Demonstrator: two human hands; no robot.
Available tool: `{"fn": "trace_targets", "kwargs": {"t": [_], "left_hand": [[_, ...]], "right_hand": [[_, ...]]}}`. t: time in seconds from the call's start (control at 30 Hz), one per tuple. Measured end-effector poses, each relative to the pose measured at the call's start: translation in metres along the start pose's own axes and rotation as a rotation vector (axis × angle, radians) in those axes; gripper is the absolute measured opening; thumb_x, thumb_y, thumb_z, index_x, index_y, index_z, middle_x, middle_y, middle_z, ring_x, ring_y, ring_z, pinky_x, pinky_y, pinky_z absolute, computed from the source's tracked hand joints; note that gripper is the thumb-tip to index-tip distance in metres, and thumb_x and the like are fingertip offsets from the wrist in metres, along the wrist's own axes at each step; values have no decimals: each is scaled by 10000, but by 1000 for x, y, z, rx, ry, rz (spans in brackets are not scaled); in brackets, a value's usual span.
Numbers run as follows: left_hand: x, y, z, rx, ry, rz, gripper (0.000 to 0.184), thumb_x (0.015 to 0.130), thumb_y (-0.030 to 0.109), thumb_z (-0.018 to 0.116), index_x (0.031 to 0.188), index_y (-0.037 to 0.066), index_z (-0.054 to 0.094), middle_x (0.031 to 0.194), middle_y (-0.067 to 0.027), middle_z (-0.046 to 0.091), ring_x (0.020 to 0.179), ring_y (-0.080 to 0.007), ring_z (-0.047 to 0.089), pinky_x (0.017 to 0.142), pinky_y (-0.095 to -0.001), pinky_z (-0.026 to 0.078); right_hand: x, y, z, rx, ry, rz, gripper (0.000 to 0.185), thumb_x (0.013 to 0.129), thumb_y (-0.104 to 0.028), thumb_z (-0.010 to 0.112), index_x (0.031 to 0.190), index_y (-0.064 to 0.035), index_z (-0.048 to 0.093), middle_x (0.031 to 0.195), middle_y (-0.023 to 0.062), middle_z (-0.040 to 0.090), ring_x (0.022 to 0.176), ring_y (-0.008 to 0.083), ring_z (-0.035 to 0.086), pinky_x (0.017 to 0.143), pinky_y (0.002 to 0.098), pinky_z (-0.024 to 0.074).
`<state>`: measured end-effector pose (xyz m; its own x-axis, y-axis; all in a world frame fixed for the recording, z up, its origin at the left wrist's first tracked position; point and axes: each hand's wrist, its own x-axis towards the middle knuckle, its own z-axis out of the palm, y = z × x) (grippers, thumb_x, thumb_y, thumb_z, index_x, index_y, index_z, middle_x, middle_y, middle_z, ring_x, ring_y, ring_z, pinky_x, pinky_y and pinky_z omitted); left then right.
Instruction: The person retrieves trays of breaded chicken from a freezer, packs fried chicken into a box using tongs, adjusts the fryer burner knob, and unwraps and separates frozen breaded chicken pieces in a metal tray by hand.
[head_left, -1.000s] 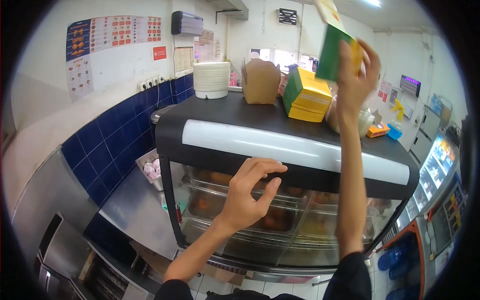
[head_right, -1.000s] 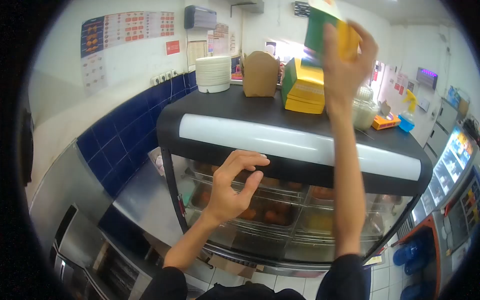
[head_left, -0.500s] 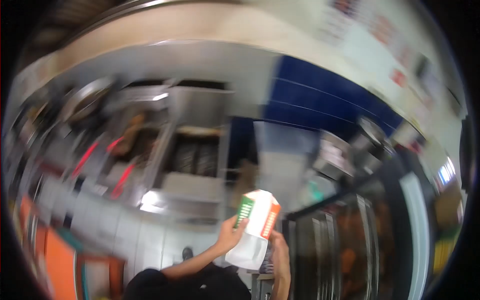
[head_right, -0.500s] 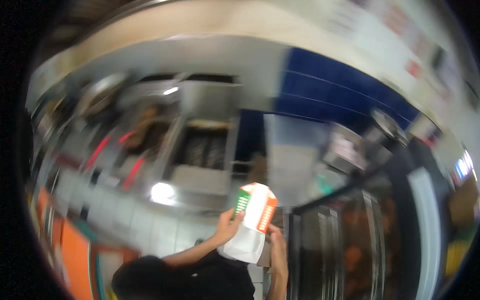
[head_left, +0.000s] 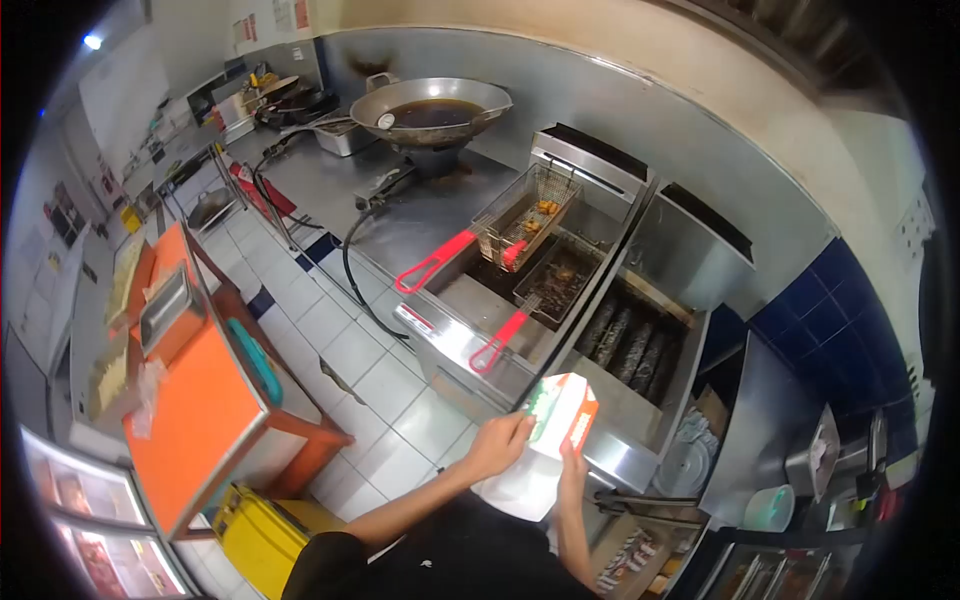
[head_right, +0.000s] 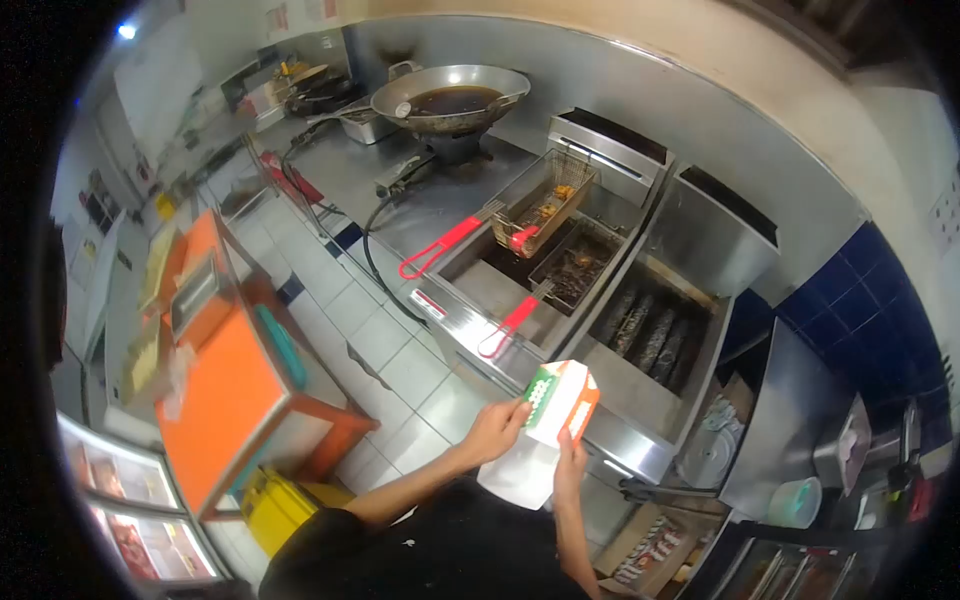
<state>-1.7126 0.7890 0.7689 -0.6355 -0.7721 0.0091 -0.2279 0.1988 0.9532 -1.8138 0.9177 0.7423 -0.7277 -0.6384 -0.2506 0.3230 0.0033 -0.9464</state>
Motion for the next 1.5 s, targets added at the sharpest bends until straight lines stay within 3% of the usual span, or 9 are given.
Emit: {"fn": "trace_targets", "kwargs": {"t": [0.07,0.27,0.37,0.5,0.7,0.77,0.8,1.1,1.5], "left_hand": [[40,15,-31,206,-99,319,274,940,257,496,876,3,575,787,-191,620,759,-391,602,676,-447,476],[236,21,-65,1283,174,820,238,720,161,634,918,34,593,891,-124,573,938,-286,553,788,-393,446],[332,-9,-41,1673,53,641,290,828,183,546,1036,-5,620,1009,-145,582,881,-296,552,651,-463,488],[377,-38,-16,2093,24,333,556,910,212,474,1413,4,358,1185,-240,536,741,-293,555,369,-447,495],[417,-87,-32,2086,-102,434,513,836,193,587,1307,4,510,1138,-234,577,751,-264,576,322,-324,441],[400,-33,-49,1961,-528,461,303,783,170,655,1050,31,688,1017,-159,650,822,-254,611,387,-313,472],[382,11,-69,1808,-565,553,187,768,155,657,888,18,702,907,-119,674,837,-245,667,621,-297,549],[413,183,-205,1353,-484,437,349,797,336,695,817,-12,679,797,-223,667,800,-370,667,704,-434,544],[563,15,-184,1168,-551,439,384,794,358,693,848,-22,695,878,-248,666,885,-399,649,800,-449,531]], "right_hand": [[15,-4,17,39,81,-28,411,974,-339,517,1131,34,586,1034,66,619,909,120,575,805,270,460],[38,-17,12,180,277,-34,427,963,-363,515,1126,28,563,1010,95,638,846,165,643,740,288,524],[53,-28,6,241,290,-61,479,959,-389,501,1174,37,535,1047,123,636,880,199,657,767,313,538],[78,-28,-15,288,436,-87,494,958,-380,503,1207,47,513,1075,141,624,906,225,656,781,330,539],[133,-35,-9,425,475,-54,478,954,-390,499,1162,39,537,1050,123,610,917,210,632,778,333,530],[153,-40,-16,290,541,-47,470,952,-386,501,1143,40,548,1050,116,607,902,208,630,758,334,528],[160,-48,-12,214,550,-77,470,951,-389,502,1129,42,556,1017,116,615,851,206,638,730,332,531],[193,-44,10,297,636,-94,544,935,-436,512,1158,59,540,1014,133,628,875,221,657,759,332,545],[228,-73,116,428,895,-223,637,944,-480,487,1271,66,458,1198,138,569,1053,245,604,885,346,500]]}}
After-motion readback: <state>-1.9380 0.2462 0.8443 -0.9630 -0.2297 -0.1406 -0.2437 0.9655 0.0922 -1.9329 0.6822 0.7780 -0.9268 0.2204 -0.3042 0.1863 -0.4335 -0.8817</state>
